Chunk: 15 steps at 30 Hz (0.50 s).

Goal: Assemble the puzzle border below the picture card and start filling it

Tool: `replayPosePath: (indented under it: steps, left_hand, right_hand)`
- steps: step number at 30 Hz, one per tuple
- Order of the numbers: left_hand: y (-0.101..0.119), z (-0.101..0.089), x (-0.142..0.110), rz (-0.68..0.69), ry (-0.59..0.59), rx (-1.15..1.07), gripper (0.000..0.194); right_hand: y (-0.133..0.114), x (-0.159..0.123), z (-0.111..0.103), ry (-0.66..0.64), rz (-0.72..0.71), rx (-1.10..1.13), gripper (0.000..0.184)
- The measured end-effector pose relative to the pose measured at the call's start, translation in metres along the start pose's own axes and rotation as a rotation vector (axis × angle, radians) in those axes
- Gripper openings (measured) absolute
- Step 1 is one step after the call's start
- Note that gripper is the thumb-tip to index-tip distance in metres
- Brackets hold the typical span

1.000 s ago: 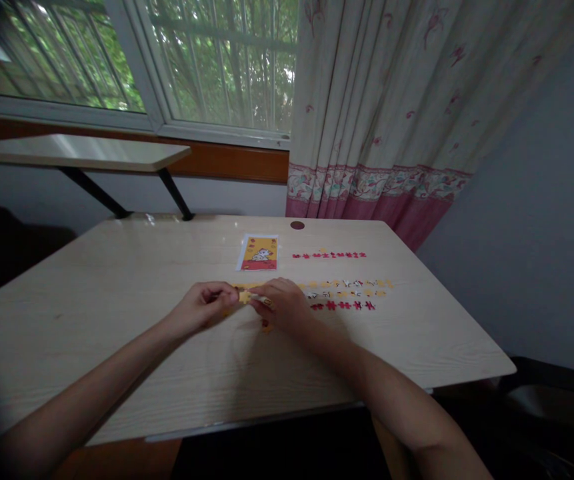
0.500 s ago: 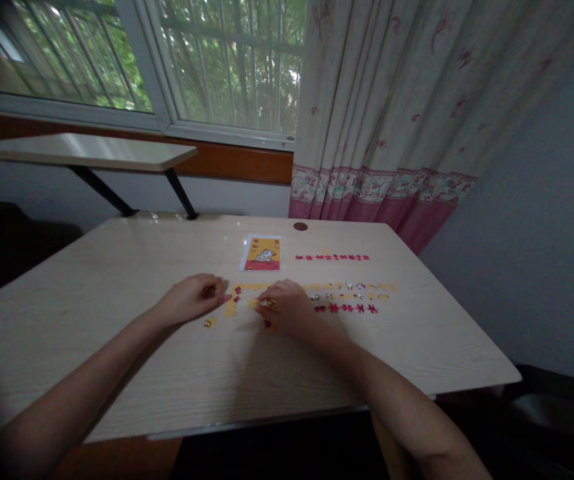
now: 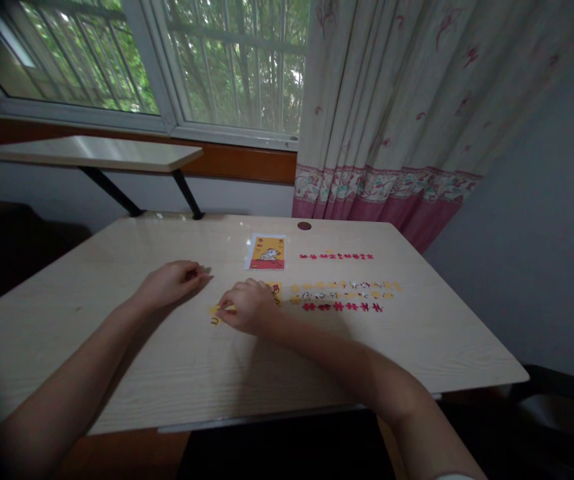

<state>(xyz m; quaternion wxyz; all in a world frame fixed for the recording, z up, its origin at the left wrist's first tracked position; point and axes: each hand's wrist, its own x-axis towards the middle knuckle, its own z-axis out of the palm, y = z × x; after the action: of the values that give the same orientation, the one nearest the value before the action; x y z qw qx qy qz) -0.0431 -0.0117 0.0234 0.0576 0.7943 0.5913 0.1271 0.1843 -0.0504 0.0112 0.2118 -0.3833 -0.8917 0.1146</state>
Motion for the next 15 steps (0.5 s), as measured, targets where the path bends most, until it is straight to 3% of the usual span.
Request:
replayPosePath:
  steps: [5,9,12,15]
  left_hand:
    - [0.001,0.003,0.000,-0.004,-0.011,0.023,0.037]
    - [-0.001,0.007,0.000,-0.003,-0.035,0.044,0.037]
    - [-0.002,0.008,0.001,0.008,-0.046,0.048,0.038]
    - [-0.002,0.009,0.001,0.027,-0.057,0.045,0.039]
  right_hand:
    - [-0.004,0.017,0.012,-0.077,0.091,-0.050,0.023]
    - [-0.002,0.017,0.010,-0.083,0.111,-0.070,0.031]
    - [0.018,0.018,-0.007,-0.026,0.124,-0.054,0.028]
    - [0.061,0.021,-0.038,0.065,0.229,-0.059,0.019]
